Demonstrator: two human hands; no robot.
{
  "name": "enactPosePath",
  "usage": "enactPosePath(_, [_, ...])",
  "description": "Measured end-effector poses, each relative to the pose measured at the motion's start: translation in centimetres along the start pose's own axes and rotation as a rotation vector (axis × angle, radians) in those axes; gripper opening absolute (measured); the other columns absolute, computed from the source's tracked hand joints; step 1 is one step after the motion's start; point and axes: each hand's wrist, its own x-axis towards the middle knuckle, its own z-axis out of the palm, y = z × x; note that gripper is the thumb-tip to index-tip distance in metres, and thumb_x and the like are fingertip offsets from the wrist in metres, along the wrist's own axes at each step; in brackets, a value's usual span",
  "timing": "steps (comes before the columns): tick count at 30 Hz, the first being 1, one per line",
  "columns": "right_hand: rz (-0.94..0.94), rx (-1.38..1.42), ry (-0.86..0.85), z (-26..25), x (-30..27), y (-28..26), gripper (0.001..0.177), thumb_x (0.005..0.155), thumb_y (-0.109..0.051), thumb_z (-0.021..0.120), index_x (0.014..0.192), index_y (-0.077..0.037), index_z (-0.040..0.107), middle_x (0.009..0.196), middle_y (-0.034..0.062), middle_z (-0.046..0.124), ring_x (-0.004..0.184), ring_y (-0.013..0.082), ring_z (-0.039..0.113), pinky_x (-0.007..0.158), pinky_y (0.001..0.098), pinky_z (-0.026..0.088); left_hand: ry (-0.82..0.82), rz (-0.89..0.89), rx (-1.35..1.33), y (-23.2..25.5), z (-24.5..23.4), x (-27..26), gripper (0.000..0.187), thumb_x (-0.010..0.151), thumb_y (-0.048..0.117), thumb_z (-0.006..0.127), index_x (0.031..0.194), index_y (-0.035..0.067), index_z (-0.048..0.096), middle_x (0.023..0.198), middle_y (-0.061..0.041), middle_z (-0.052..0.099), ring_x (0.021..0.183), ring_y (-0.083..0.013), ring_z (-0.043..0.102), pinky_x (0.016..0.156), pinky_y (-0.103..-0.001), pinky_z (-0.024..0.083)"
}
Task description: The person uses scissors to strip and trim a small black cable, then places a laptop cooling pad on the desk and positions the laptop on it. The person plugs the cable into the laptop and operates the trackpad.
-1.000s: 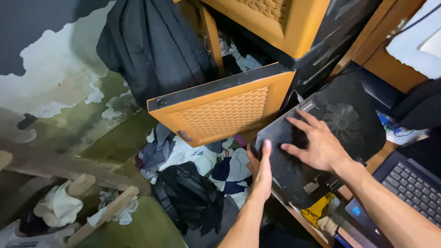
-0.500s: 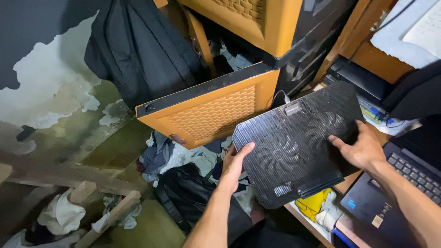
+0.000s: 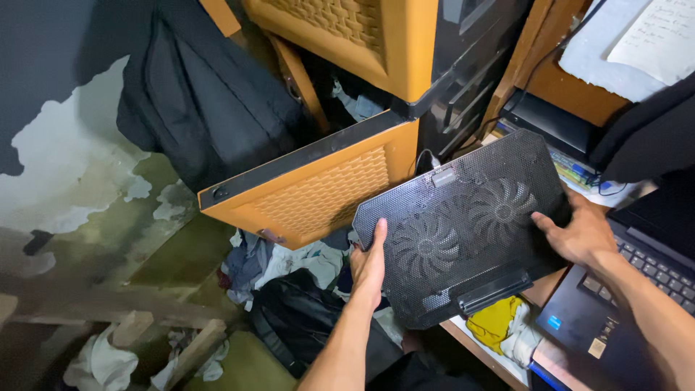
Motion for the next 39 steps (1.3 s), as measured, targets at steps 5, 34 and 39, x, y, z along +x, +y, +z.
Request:
enactPosePath(5, [0.214,-0.087,-0.107,-0.7,-0.5,0.2,0.075,0.090,-0.044,0.068,0.160,-0.023,0.051,0.143,0.0204,0.065,0.132,0.0391,0.061,0.113,0.0454,0.046,0.038,0.041,0.026,0.8,0.0,-0.8,0.083,0.074,0.069,0.069,0.127,0.005,0.070,0.129,-0.010,0.073,0.119,-0.0247,0.067,0.103,-0.038,0.048])
enactPosePath(34, [0.514,-0.055,-0.306,-1.3,-6.9,2.5,0.063,0.086,-0.061,0.070,0.114,-0.005,0.080,0.085,0.0147,0.079,0.068,0.0261,0.079,0.071,0.0360,0.062,-0.096,0.245,0.070,3.0,-3.1,1.2,0.069,0.077,0.056,0.077,0.128,0.009,0.069,0.129,-0.006,0.070,0.118,-0.0204,0.064,0.101,-0.036,0.047])
enactPosePath(39, [0.553,0.040,-0.319,-1.4,-9.1,3.0,0.064,0.086,-0.061,0.072,0.113,-0.004,0.083,0.089,0.0176,0.081,0.071,0.0256,0.078,0.070,0.0363,0.063,-0.134,0.192,0.194,4.2,-3.3,0.1,0.066,0.077,0.054,0.075,0.121,0.005,0.076,0.120,-0.009,0.077,0.110,-0.0239,0.072,0.096,-0.038,0.053])
